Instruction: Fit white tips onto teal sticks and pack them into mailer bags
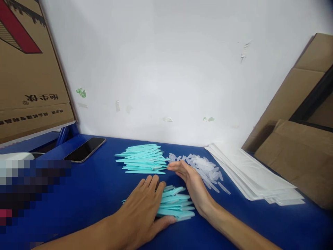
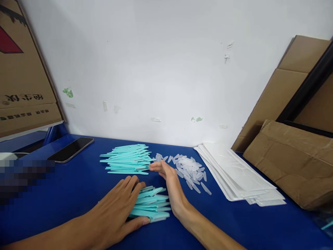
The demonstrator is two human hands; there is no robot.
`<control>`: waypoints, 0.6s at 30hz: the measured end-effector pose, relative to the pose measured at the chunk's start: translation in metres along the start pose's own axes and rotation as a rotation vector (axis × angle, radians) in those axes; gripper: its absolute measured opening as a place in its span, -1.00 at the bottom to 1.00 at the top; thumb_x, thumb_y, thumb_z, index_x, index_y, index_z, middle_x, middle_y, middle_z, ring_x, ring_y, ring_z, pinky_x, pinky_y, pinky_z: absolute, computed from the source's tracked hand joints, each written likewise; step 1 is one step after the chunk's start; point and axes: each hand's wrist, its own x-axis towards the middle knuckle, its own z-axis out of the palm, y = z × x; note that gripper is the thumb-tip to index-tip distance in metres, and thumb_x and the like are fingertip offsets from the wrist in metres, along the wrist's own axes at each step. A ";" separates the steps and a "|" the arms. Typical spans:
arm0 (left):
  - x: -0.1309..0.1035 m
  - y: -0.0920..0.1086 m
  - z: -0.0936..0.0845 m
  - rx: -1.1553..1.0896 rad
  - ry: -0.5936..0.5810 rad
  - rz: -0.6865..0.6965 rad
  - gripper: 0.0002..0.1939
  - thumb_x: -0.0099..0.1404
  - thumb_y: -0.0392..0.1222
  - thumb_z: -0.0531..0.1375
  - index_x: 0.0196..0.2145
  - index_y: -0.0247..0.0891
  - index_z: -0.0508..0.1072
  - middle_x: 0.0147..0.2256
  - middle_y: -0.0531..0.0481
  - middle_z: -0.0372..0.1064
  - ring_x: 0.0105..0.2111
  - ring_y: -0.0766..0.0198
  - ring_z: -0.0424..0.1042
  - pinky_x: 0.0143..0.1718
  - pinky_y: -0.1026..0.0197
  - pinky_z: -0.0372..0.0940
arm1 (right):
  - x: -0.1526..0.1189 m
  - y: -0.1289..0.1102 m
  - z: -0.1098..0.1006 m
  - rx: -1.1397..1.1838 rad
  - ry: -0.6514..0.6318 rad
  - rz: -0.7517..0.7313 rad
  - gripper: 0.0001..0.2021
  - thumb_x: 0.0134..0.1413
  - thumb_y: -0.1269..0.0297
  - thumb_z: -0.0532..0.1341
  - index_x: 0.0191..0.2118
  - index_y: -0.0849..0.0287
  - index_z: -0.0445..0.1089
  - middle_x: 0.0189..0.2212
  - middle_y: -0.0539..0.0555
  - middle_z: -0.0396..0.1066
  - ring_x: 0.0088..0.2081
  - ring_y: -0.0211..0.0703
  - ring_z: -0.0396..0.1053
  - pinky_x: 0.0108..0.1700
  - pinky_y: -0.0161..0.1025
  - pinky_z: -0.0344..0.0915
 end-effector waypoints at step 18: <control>0.007 -0.004 -0.027 -0.030 0.054 -0.004 -0.20 0.46 0.36 -0.06 0.42 -0.22 0.11 0.32 -0.34 0.18 0.32 -0.35 0.13 0.25 -0.47 0.08 | 0.036 -0.019 -0.053 -0.870 0.110 -0.381 -0.69 0.37 0.09 0.04 -0.08 0.11 0.48 -0.09 0.17 0.57 0.03 0.13 0.46 0.11 0.12 0.32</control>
